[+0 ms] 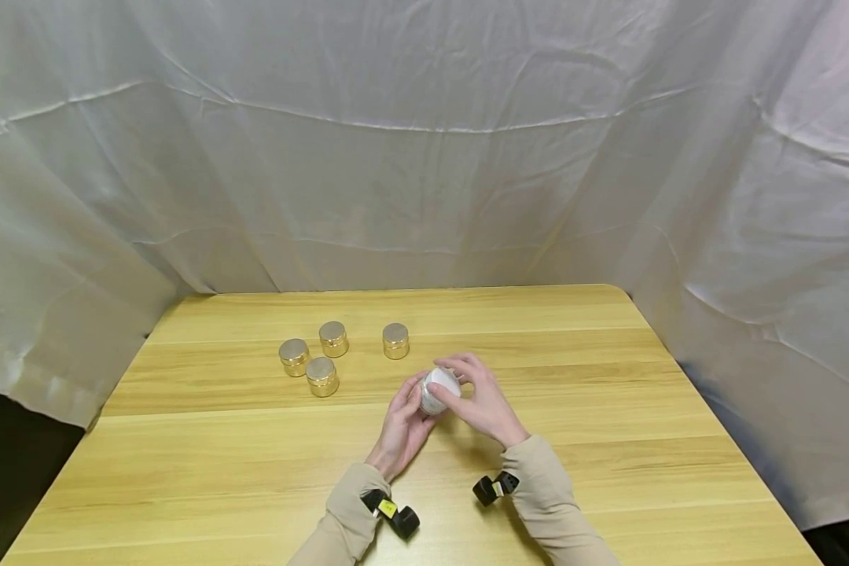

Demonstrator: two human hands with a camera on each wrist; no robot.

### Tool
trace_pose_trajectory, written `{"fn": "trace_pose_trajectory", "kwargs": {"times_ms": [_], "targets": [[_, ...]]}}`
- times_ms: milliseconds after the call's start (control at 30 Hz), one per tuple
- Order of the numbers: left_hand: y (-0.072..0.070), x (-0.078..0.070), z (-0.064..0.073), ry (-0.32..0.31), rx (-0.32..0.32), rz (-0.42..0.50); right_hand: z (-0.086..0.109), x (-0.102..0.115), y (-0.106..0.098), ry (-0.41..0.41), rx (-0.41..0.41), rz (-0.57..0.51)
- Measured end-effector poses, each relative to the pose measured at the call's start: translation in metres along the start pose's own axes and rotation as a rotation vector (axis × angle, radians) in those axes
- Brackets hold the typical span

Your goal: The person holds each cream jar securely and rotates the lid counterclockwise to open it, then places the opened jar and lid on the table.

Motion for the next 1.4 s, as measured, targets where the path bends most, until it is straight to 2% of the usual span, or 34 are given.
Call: {"fn": "trace_pose_trajectory", "kwargs": {"times_ms": [133, 400, 733, 1000, 1400], "targets": [[-0.0006, 0.0003, -0.0002, 0.0, -0.006, 0.005, 0.0002, -0.0013, -0.0007, 0.019, -0.008, 0.011], [-0.0004, 0.0006, -0.0012, -0.009, 0.003, -0.011, 0.0018, 0.0049, -0.0004, -0.042, 0.03, -0.026], [-0.0004, 0.0004, -0.0009, -0.011, 0.002, -0.011, 0.0005, -0.0023, -0.0002, 0.043, 0.0, 0.042], [-0.0005, 0.0005, -0.0016, -0.018, 0.007, -0.022, 0.0014, 0.0034, -0.0006, -0.034, 0.027, -0.02], [-0.0012, 0.0003, 0.0001, -0.009, 0.022, -0.016, 0.0004, -0.0008, 0.0004, 0.026, 0.009, 0.046]]}}
Point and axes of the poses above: each hand's wrist, its own z-axis away from the middle knuckle, its own y-axis out of the palm, x = y × z, the point moved 8 cm from there along -z, towards the middle knuckle, and after that the axes turned 11 degrees about z, right-handed, at the moved point
